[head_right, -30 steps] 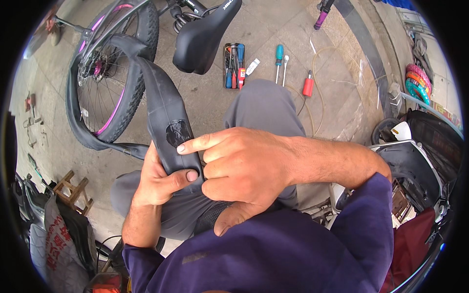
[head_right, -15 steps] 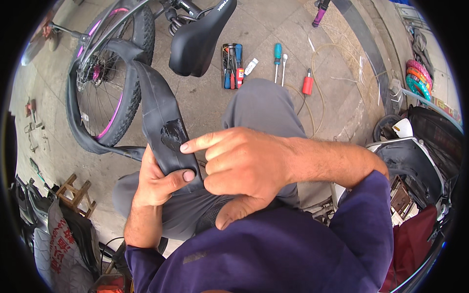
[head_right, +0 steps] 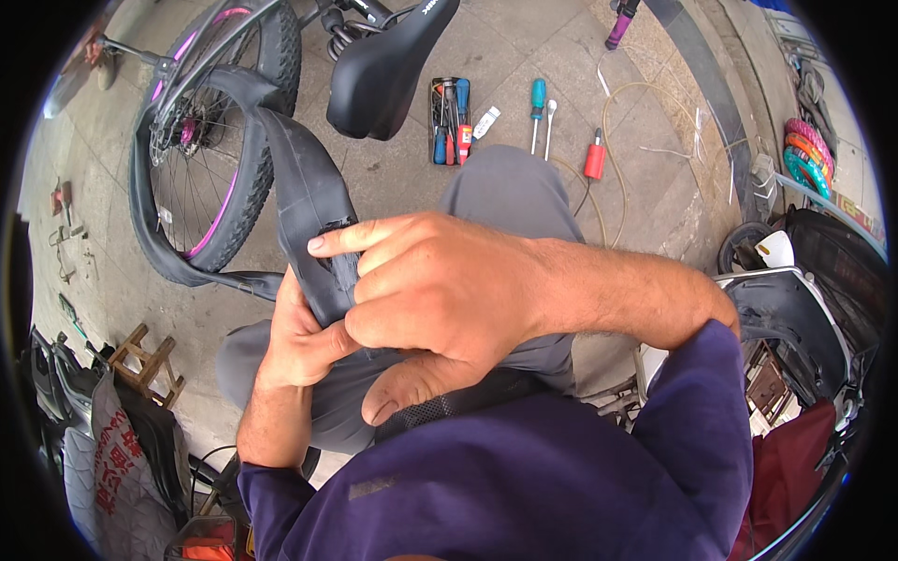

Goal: The person uses a red hand pump to inflate a bicycle inner tube, then applies glue from a tube to a specific area on the inner tube and spreads it with a finger.

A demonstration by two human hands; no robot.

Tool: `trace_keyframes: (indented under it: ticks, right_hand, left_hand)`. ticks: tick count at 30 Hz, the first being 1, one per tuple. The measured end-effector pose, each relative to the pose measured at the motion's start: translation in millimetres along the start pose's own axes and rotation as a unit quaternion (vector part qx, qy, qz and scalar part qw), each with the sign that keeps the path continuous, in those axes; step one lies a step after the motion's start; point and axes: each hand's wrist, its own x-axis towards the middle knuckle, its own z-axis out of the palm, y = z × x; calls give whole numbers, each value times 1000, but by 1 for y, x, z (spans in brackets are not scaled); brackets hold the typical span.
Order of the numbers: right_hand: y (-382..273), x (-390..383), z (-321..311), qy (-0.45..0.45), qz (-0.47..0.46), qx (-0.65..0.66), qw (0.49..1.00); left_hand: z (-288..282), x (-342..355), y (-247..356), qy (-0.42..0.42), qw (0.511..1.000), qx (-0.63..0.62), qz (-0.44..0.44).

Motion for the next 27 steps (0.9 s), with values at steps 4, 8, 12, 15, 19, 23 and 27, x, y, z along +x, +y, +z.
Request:
trace_keyframes:
  ticks: [4,8,12,15,19,23,27]
  right_hand:
    - [-11,-5,8,-20,7,18,1000]
    - [-5,3,3,4,-10,-8,1000]
    - [-13,-11,7,-11,6,34,999]
    - [-11,-9,1,18,0,11,1000]
    - [-5,-7,4,24,-2,2,1000]
    - [-24,-15,8,-20,24,85,996]
    - [-14,-5,5,44,16,40,998]
  left_hand:
    - [-1,-6,-1,9,1000,13,10]
    - [-1,-5,2,2,1000,9,-3]
    - [-4,-9,-1,4,999,29,21]
    - [-3,-9,0,13,999,33,3]
    - [2,-6,3,25,1000,15,10]
    - [-2,-9,-2,20,999,33,23]
    - [2,-7,2,19,1000,14,-7]
